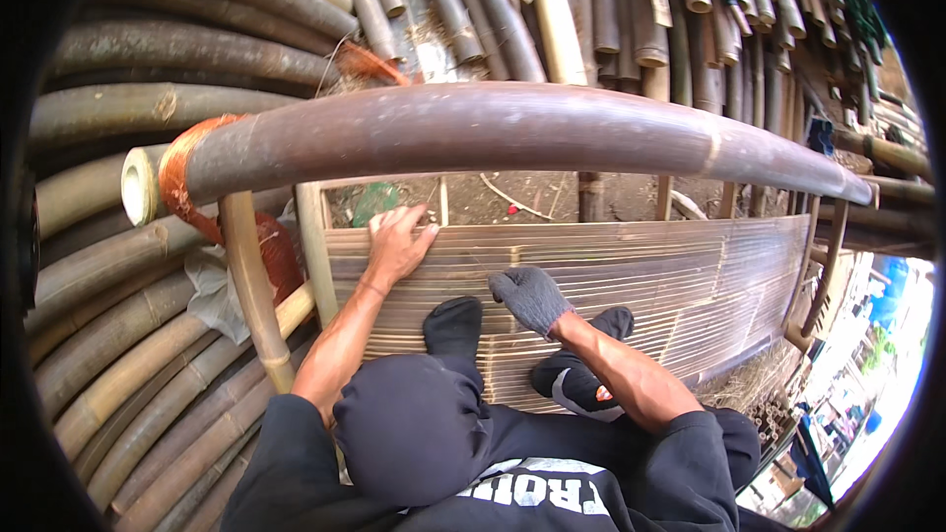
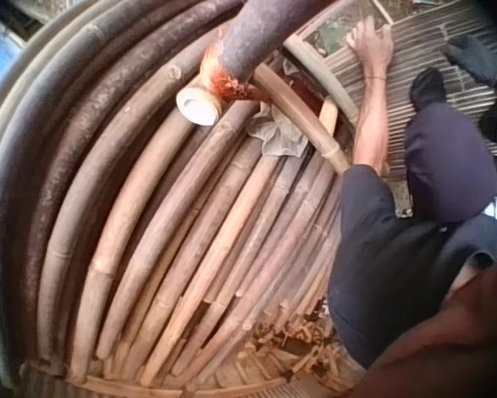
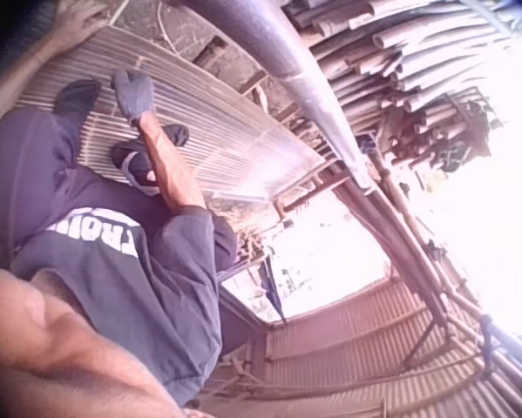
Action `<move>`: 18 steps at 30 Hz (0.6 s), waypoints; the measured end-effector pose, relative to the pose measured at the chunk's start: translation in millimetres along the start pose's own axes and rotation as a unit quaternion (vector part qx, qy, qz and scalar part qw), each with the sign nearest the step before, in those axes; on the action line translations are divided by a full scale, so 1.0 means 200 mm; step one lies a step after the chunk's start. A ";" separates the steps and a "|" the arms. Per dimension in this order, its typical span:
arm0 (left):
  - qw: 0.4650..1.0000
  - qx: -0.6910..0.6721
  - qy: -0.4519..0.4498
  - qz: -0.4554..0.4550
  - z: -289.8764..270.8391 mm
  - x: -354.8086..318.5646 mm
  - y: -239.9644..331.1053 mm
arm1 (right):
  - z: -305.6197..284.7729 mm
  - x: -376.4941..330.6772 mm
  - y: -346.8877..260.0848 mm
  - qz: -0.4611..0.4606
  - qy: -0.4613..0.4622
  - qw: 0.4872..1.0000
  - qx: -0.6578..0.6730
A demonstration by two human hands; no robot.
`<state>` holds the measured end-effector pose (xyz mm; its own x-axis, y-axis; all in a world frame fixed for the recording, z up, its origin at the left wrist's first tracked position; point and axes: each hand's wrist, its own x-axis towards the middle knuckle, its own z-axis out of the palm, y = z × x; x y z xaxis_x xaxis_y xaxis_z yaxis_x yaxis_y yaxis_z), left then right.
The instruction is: The person sits cross-legged on the ground and weaves thin bamboo strips into a mat using a large curved bamboo frame. They repeatedly pass the strips through the existing weave and use a wooden tool to tighten the rows.
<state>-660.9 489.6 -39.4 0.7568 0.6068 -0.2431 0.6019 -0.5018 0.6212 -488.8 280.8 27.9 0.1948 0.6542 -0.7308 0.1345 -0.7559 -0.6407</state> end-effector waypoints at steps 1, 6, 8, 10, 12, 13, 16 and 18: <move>1.000 -0.005 0.026 0.008 -0.01 0.01 0.01 | -0.02 -0.01 0.04 0.186 -0.013 0.979 0.085; 0.970 0.116 0.169 0.131 -0.03 0.16 0.09 | -0.39 0.16 0.17 0.043 0.408 0.902 0.135; 0.973 0.105 0.138 0.150 -0.05 0.24 0.10 | -0.58 0.27 0.19 0.002 0.433 0.842 0.322; 0.968 0.124 0.120 0.183 -0.07 0.31 0.10 | -0.72 0.37 0.20 0.073 0.473 0.716 0.508; 0.962 0.135 0.098 0.218 -0.10 0.34 0.10 | -0.79 0.41 0.22 0.198 0.541 0.738 0.351; 0.963 0.121 0.084 0.224 -0.11 0.33 0.09 | -0.80 0.42 0.24 0.203 0.573 0.729 0.314; 0.971 0.079 -0.005 0.227 -0.16 0.27 0.07 | -0.77 0.38 0.32 0.167 0.600 0.676 0.395; 0.974 0.047 -0.095 0.199 -0.21 0.22 0.07 | -0.76 0.31 0.40 0.163 0.633 0.652 0.384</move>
<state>-629.9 534.9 -10.7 0.9631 0.2326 -0.1354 0.2652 -0.7341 0.6251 -317.9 256.8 -33.5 0.8028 -0.4509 -0.3900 -0.5465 -0.2951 -0.7837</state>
